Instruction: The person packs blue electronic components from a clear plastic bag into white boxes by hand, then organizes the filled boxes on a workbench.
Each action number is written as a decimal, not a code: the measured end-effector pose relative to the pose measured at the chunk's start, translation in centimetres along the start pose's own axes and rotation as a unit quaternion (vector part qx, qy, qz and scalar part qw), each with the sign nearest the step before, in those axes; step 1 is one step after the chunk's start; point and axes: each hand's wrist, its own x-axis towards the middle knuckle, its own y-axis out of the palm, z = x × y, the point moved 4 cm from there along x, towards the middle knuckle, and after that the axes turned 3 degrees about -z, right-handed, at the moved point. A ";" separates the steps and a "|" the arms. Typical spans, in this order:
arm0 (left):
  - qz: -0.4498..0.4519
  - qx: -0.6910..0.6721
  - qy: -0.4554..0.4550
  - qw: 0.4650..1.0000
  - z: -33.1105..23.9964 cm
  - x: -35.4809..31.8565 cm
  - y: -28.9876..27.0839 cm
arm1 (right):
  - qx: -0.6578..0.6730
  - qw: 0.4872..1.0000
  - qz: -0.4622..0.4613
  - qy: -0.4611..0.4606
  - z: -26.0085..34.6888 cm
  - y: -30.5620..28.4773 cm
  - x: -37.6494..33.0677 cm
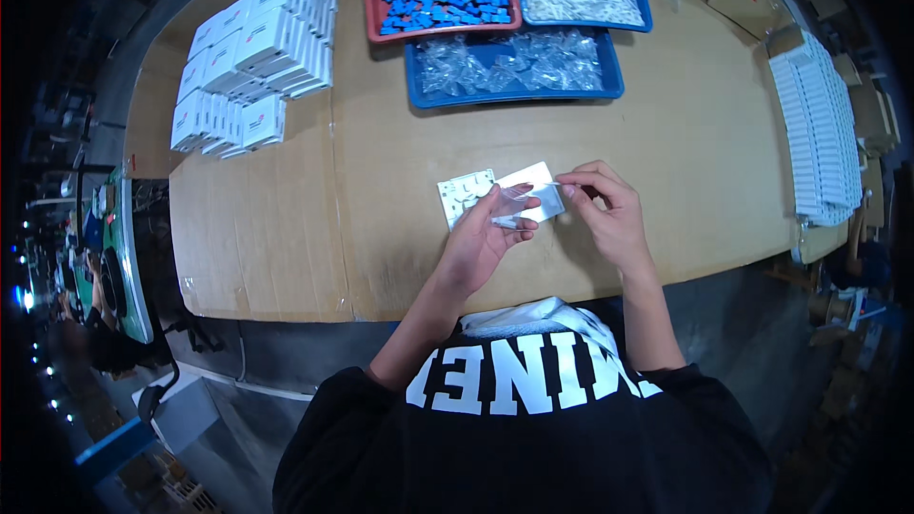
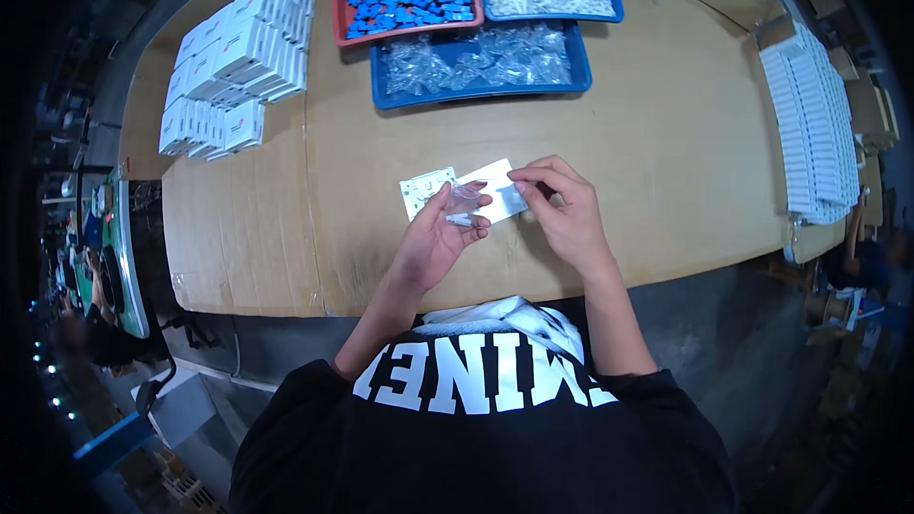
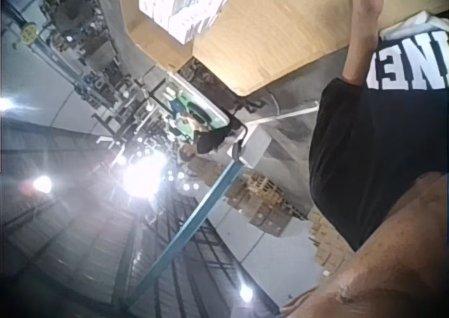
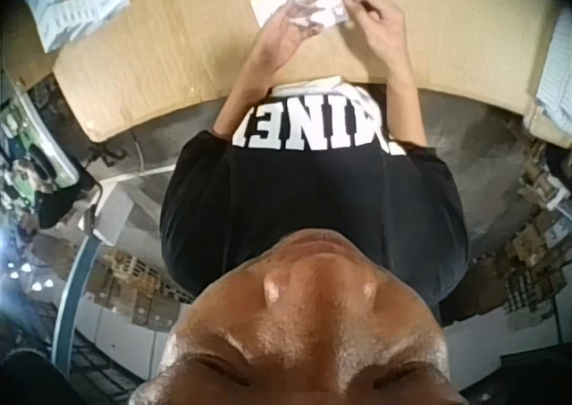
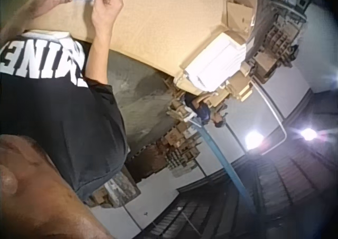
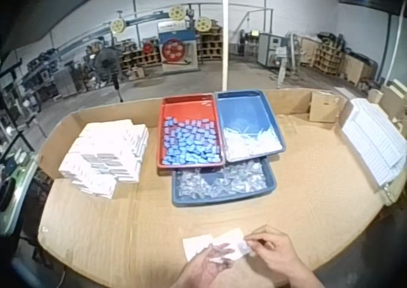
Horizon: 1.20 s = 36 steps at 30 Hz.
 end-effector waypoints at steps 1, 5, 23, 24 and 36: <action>-0.004 0.011 0.000 1.000 0.1 0.1 0.1 | -0.044 0.998 0.027 -0.023 0.9 -0.2 0.2; -0.007 0.039 -0.012 0.999 0.2 0.4 0.6 | -0.048 0.994 0.091 -0.025 1.6 -0.4 1.6; -0.039 0.055 -0.005 0.998 -0.7 -0.8 -0.6 | -0.042 0.951 0.300 -0.063 0.7 4.1 4.4; -0.036 0.082 0.001 0.996 -1.2 -0.7 -0.8 | -0.042 0.951 0.301 -0.059 0.7 4.1 4.5; -0.017 0.231 0.102 0.968 -1.9 -1.0 0.3 | -0.030 0.926 0.377 -0.008 1.5 3.9 5.1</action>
